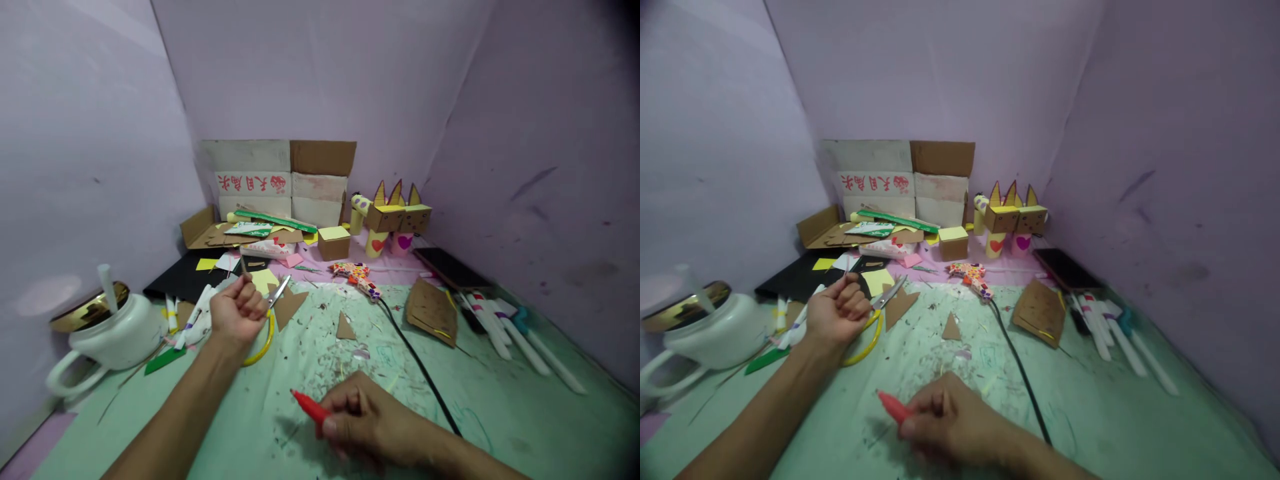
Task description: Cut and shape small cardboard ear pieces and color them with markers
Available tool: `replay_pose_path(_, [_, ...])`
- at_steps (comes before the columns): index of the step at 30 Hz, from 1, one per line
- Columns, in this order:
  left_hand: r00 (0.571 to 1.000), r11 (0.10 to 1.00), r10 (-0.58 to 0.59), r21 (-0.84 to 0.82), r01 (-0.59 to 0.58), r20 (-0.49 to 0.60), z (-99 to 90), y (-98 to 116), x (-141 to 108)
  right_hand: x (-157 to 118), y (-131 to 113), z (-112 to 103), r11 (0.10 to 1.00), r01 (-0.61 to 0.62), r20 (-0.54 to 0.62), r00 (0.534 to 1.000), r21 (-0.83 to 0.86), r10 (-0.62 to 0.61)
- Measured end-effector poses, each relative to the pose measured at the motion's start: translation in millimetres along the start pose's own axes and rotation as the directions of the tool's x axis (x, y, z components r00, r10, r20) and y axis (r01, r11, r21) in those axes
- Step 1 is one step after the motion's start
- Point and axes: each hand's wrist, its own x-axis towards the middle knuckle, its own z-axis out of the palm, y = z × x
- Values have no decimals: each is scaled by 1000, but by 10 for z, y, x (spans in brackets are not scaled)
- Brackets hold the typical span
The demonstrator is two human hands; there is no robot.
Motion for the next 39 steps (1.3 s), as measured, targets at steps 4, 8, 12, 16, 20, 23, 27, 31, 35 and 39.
replay_pose_path(4, [994,966,-59,255,35,91,-43,-106,15,-111,-118,-97,992,100,-206,972,-74,-113])
replay_pose_path(8, [992,756,-112,653,46,60,66,-541,-234,-198,-438,-399,922,367,-509,774,-125,-377])
replay_pose_path(12, [998,584,-61,811,18,21,97,-731,-350,-266,-583,-632,830,553,-590,647,-73,-483])
replay_pose_path(16, [983,574,-180,809,126,-25,44,-726,-286,-209,-427,-671,773,632,-511,683,55,-522])
replay_pose_path(20, [973,562,-206,826,31,104,37,-739,-312,-20,-210,-619,856,515,-569,713,31,-408])
replay_pose_path(23, [950,515,-219,854,-81,222,57,-773,-386,100,-135,-571,915,400,-544,780,55,-309])
replay_pose_path(27, [953,465,-229,883,-73,199,52,-812,-403,136,-141,-547,918,395,-594,744,24,-305])
replay_pose_path(31, [959,436,-250,900,-9,131,38,-823,-366,129,-136,-569,915,399,-596,750,61,-288])
replay_pose_path(35, [945,402,-276,914,-51,174,47,-818,-374,150,-98,-579,885,451,-577,756,116,-309])
replay_pose_path(39, [940,399,-285,915,-63,189,52,-817,-390,168,-75,-564,869,470,-573,760,155,-309])
